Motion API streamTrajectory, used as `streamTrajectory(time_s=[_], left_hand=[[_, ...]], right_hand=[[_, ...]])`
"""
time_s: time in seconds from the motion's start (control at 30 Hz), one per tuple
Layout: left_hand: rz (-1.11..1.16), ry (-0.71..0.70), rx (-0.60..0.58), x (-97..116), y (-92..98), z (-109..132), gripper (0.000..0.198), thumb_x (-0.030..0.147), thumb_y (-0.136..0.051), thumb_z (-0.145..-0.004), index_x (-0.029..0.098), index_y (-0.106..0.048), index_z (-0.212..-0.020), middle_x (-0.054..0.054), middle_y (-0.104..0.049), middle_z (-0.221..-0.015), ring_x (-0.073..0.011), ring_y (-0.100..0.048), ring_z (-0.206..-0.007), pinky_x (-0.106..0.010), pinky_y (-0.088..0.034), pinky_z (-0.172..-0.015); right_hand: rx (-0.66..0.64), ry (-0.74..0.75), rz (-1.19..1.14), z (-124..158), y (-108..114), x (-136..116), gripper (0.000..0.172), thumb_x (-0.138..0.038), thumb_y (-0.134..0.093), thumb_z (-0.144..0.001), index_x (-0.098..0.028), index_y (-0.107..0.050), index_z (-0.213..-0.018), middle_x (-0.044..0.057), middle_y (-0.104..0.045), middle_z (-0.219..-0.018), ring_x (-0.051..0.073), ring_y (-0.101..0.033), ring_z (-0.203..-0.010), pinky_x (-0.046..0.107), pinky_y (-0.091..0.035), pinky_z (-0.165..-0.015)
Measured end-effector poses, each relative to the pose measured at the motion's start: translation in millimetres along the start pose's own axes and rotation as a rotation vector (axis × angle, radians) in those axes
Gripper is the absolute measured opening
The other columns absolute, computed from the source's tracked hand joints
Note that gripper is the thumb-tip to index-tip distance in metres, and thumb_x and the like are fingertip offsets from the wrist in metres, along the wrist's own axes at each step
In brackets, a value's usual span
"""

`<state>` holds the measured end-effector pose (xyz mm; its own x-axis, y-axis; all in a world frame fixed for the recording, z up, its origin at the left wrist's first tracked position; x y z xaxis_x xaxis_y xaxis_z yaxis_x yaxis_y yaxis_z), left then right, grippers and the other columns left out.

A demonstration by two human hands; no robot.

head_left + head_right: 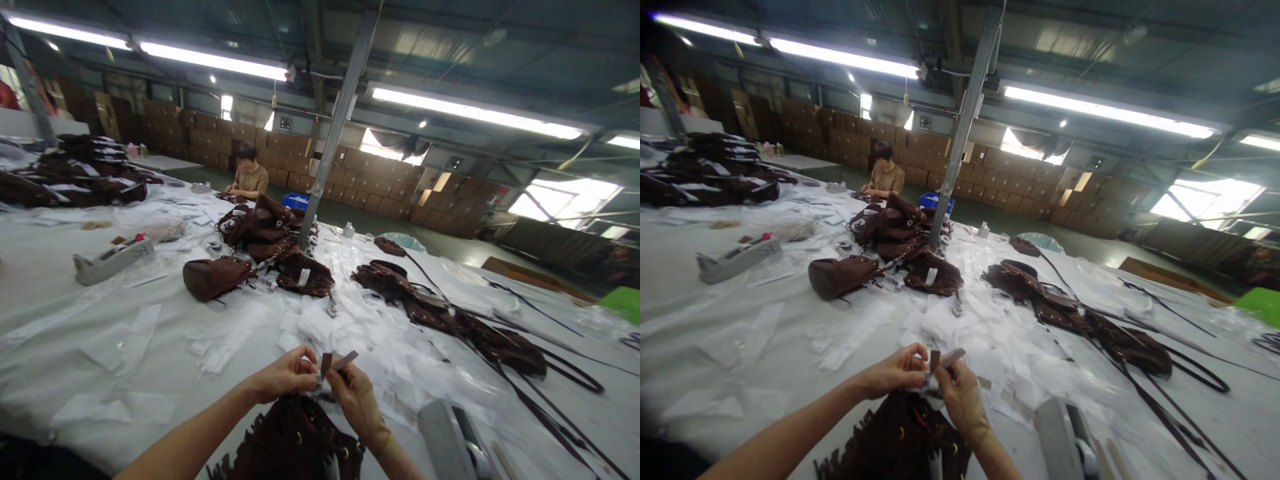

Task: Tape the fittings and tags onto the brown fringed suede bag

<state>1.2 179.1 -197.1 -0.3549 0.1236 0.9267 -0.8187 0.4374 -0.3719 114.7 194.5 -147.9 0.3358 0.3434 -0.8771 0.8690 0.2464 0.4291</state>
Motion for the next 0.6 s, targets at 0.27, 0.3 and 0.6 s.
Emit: streamTrajectory(time_s=[0.27,0.3,0.6], left_hand=[[-0.328,-0.047,-0.165,18.6,-22.9,6.2,0.041,0.032,-0.062,-0.082,0.022,-0.058,-0.122,-0.004,-0.061,-0.115,-0.0213,-0.053,-0.104,-0.029,-0.039,-0.087],[-0.405,-0.081,-0.161,23.7,-26.0,5.5,0.044,0.031,-0.062,-0.082,0.024,-0.057,-0.125,-0.004,-0.06,-0.119,-0.0229,-0.052,-0.108,-0.03,-0.038,-0.091],[-0.697,-0.118,-0.102,28.9,-36.4,3.1,0.036,0.028,-0.052,-0.086,0.026,-0.06,-0.121,-0.001,-0.066,-0.105,-0.0219,-0.057,-0.093,-0.028,-0.042,-0.083]], right_hand=[[0.018,-0.003,0.033,2.5,-0.7,-1.8,0.024,-0.038,-0.057,-0.081,-0.017,-0.067,-0.086,0.006,-0.07,-0.082,0.023,-0.063,-0.078,0.031,-0.049,-0.072],[0.018,-0.003,0.039,1.9,-0.6,-2.9,0.023,-0.037,-0.056,-0.081,-0.017,-0.068,-0.086,0.007,-0.07,-0.083,0.023,-0.063,-0.079,0.032,-0.049,-0.074],[0.032,0.025,0.072,8.5,5.1,-6.6,0.022,-0.034,-0.056,-0.081,-0.017,-0.069,-0.085,0.007,-0.071,-0.082,0.024,-0.064,-0.077,0.033,-0.049,-0.073]])
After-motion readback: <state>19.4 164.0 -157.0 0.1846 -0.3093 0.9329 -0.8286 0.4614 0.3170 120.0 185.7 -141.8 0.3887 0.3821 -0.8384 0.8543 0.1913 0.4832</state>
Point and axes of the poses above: each hand's wrist, its own z-axis away from the middle knuckle, its own y-axis out of the back of the hand, x = y × z, the point moved 9 cm from there along -z, towards the middle knuckle
